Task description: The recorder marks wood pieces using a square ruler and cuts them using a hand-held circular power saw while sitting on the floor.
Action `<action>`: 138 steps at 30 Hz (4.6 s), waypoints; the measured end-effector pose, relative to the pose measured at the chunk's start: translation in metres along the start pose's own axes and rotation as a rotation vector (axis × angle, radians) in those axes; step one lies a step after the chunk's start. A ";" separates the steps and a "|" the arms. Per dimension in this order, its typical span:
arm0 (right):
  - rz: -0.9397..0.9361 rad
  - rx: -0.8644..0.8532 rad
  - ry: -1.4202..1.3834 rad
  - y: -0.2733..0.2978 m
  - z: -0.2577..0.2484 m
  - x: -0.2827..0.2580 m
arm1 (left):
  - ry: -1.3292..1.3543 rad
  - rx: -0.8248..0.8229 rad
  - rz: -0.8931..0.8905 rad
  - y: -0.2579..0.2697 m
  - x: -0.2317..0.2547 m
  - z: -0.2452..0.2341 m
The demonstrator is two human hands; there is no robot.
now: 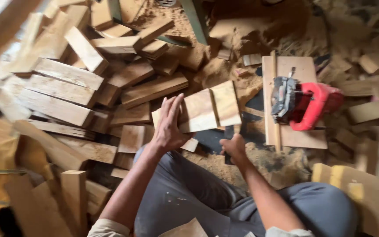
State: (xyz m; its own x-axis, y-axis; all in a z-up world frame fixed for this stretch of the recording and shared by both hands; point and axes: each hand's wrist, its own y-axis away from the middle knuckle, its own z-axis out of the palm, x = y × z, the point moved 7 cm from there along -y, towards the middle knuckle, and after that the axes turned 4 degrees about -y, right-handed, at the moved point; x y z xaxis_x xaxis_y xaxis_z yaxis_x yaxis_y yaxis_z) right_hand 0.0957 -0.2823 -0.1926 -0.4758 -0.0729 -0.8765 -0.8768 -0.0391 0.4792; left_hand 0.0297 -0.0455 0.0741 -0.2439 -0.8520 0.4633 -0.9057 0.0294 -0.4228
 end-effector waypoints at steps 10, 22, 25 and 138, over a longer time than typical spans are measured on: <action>-0.030 -0.145 -0.104 0.011 -0.017 0.022 | 0.425 -0.201 0.068 0.002 0.073 0.049; -0.208 -0.258 -0.156 0.043 -0.056 -0.019 | 0.677 -0.420 -0.015 0.016 0.069 0.074; -0.258 -0.300 -0.170 0.048 -0.059 -0.032 | 0.701 -0.412 0.016 0.019 0.065 0.078; -0.185 -0.129 0.010 0.136 -0.047 -0.052 | 1.792 0.545 -0.867 0.041 -0.121 0.156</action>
State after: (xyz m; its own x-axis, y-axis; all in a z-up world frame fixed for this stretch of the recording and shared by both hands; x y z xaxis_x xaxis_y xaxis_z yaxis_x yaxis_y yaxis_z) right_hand 0.0047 -0.3307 -0.0800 -0.3061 -0.0625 -0.9500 -0.9328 -0.1797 0.3124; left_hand 0.0765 -0.0224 -0.1205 -0.2020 0.8001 0.5648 -0.8556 -0.4248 0.2957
